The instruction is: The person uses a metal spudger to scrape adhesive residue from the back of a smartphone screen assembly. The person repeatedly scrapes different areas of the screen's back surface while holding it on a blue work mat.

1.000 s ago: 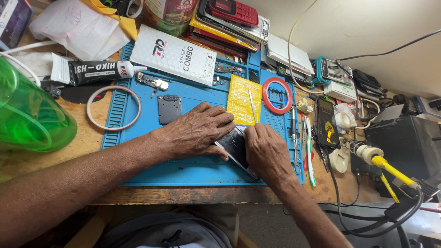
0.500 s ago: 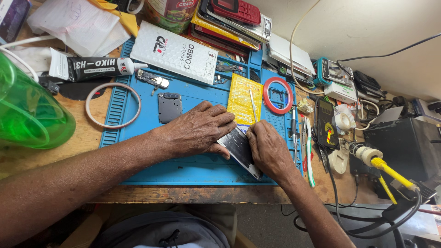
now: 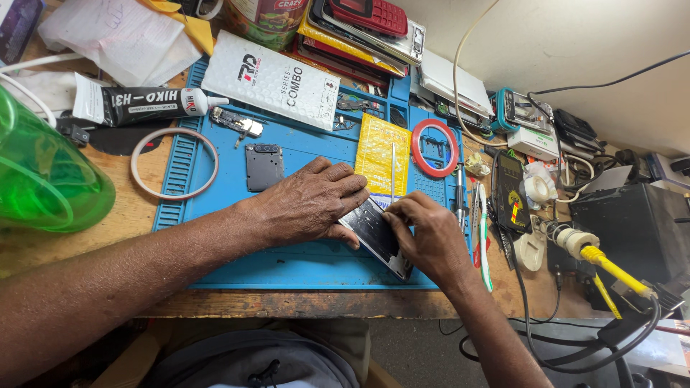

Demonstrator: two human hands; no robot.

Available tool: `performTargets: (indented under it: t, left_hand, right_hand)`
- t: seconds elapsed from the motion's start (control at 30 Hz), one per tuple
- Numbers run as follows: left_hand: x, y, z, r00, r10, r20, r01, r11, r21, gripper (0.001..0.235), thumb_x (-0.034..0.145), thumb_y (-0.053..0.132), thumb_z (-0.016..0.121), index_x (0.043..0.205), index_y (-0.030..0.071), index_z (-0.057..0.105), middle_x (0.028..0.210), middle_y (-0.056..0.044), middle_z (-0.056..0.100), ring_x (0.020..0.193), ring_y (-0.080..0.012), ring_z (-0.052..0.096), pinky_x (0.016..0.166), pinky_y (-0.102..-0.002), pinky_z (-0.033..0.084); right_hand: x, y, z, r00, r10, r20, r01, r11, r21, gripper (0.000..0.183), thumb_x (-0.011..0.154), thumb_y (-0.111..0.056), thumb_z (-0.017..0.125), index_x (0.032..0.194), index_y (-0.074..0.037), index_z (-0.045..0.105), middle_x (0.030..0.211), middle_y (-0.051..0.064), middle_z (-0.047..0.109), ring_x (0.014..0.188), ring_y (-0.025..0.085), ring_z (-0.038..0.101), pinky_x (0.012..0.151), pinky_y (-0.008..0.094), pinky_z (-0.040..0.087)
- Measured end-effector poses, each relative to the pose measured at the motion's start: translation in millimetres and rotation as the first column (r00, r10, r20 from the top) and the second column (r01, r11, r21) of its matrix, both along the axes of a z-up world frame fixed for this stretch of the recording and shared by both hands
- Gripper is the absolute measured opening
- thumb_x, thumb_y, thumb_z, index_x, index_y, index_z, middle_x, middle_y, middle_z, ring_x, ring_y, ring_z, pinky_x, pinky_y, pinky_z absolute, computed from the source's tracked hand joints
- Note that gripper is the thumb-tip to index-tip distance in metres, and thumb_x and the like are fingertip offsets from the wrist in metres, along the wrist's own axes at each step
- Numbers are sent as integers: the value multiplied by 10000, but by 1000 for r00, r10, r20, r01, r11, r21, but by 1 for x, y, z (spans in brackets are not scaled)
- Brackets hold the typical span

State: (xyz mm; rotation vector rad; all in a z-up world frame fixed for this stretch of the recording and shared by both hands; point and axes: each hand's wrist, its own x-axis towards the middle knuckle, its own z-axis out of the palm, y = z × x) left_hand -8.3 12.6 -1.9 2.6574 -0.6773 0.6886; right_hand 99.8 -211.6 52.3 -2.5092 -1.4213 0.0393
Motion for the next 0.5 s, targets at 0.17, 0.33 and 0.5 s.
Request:
performTargets:
  t: [0.17,0.33,0.5]
  left_hand:
    - [0,0,1,999,4,-35,-4,1000,26,767,831,684,583,1224,25,602,1147,-99,585,1161,-271,530,958,-435,414]
    - [1,-1,-1,998,3,57,-3,1000,2,767,820,683,583,1216,26,606,1151,-92,589,1160,-264,535,956,-428,418]
    - [1,0,-3,1000,4,21,-5,1000,25,785,819,690,576,1234,24,604,1129,-92,586,1146,-261,532,946,-425,417]
  right_hand:
    - [-2,12,4,971,104,216,-57,975,-213,161,959,-169,649,913,-21,694,828,118,669,690,229,673,646,373,576]
    - [13,24,8,939,262,222,-132,873,-470,218,1009,-215,583,901,-26,591,804,119,576,758,240,614,766,399,547]
    - [23,19,8,974,225,37,-208,943,-260,162,960,-191,602,951,-36,555,899,137,557,864,306,599,803,448,510]
